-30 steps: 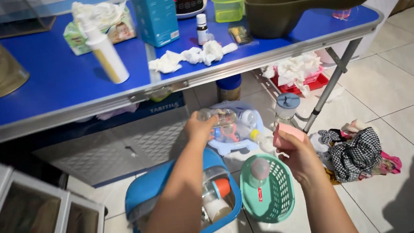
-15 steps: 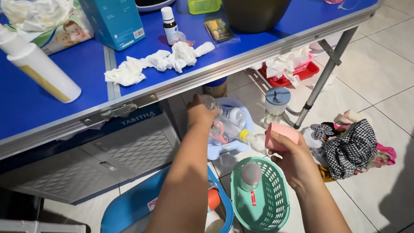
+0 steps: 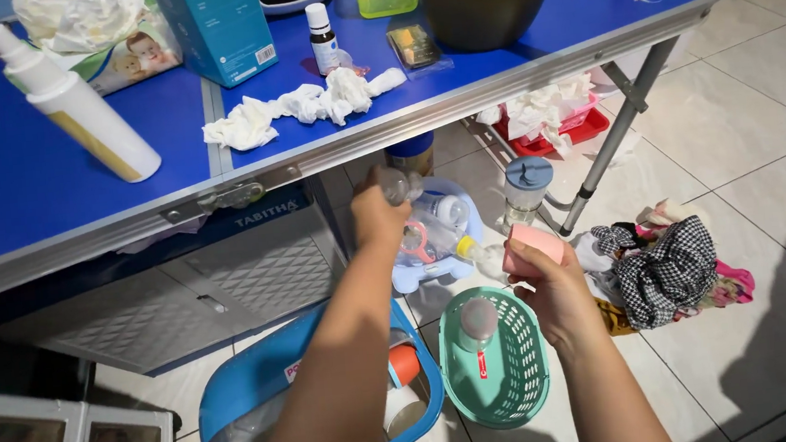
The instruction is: The person assembles baby bottles by taking parts from a blue storage container and a green basket, screwing lids onto bottles, and placing them back. The person also pours liquid from a white bottle into a baby bottle.
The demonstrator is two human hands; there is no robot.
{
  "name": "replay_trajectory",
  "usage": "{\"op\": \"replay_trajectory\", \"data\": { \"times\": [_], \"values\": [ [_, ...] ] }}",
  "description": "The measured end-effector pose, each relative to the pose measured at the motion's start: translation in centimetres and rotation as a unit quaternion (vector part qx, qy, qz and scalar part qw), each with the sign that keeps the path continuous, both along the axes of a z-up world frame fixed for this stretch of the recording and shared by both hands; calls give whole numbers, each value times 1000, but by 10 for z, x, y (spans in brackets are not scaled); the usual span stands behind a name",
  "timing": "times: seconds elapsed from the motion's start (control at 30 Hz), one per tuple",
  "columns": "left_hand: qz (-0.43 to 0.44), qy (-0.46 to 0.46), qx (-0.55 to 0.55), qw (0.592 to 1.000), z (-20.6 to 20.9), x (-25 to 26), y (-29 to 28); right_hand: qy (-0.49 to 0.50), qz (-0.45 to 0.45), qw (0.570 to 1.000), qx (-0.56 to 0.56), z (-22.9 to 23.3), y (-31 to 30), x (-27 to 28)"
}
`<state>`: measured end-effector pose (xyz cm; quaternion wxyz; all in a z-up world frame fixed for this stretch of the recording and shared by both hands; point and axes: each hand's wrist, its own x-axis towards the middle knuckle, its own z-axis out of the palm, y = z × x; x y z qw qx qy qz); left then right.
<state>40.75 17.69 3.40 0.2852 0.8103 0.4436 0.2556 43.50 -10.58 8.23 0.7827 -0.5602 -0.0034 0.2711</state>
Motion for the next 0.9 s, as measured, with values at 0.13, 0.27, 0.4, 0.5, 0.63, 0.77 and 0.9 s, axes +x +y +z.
{"op": "replay_trajectory", "data": {
  "times": [0.13,0.27,0.4,0.5,0.63,0.77,0.9],
  "values": [
    [104,-84,-77,988,19,-44,-32,-1,-17,1000,6,-2,-1,-2],
    [74,-356,-417,833,63,-115,-74,6,15,999,32,-14,-2,-1],
    [45,-389,-496,775,71,-182,-96,-81,125,987,60,13,-5,-25],
    [57,-380,-525,759,106,-246,-131,-169,197,961,95,20,-4,-42],
    [74,-406,-547,728,83,-306,-152,-234,320,914,86,46,-14,-75],
    [130,-436,-548,702,61,-355,-178,-288,428,851,100,54,-21,-108],
    [141,-450,-574,669,61,-386,-200,-398,453,797,30,72,-32,-148]
  ]
}}
